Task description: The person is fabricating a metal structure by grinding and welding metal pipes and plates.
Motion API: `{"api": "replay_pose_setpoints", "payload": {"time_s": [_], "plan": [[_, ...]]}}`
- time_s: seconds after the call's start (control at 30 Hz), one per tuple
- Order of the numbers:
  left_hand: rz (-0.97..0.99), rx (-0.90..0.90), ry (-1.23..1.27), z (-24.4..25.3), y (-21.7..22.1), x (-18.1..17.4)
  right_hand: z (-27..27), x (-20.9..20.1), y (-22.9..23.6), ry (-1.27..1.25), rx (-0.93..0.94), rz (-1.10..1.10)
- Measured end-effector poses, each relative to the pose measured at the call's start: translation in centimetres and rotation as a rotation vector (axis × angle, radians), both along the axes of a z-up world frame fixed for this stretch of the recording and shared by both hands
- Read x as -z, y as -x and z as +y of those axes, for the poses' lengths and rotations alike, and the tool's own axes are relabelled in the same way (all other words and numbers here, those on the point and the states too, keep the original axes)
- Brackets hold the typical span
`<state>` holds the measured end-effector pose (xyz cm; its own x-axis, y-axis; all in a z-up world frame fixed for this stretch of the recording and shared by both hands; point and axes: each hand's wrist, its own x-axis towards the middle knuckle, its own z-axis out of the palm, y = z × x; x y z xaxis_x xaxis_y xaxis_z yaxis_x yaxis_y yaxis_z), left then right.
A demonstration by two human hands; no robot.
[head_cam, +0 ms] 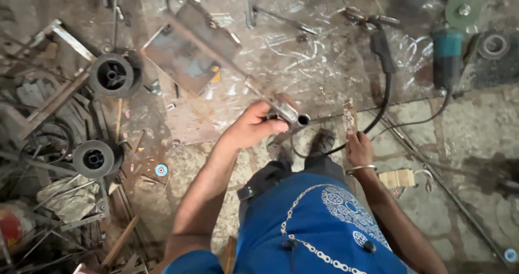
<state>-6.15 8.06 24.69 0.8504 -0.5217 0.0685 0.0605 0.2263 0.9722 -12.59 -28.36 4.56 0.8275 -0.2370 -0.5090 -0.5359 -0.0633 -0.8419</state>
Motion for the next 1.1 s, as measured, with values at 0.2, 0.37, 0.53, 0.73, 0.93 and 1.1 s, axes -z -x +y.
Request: {"api": "replay_pose_setpoints", "payload": {"time_s": [0.2, 0.37, 0.53, 0.73, 0.93, 1.1], "plan": [[-0.378, 0.053, 0.174, 0.8, -0.2, -7.7, 1.0, -0.5, -1.3, -0.013, -0.039, 0.032], [-0.556, 0.110, 0.260, 1.4, -1.0, -11.0, 1.0, -1.7, -1.3, -0.090, -0.035, 0.060], [-0.665, 0.138, 0.196, 2.6, -1.2, -13.6, 0.5, -1.4, -1.6, -0.040, -0.063, 0.023], [-0.819, 0.092, 0.117, 5.6, 0.0, -17.1, -0.1, -0.6, -2.8, -0.070, -0.085, 0.006], [-0.899, -0.066, 0.156, 9.0, 3.1, -17.7, 0.8, -1.0, -5.5, -0.020, -0.202, 0.015], [-0.903, -0.182, 0.241, 11.3, 6.8, -17.5, 3.0, -1.6, -7.9, 0.004, -0.298, 0.029]]}}
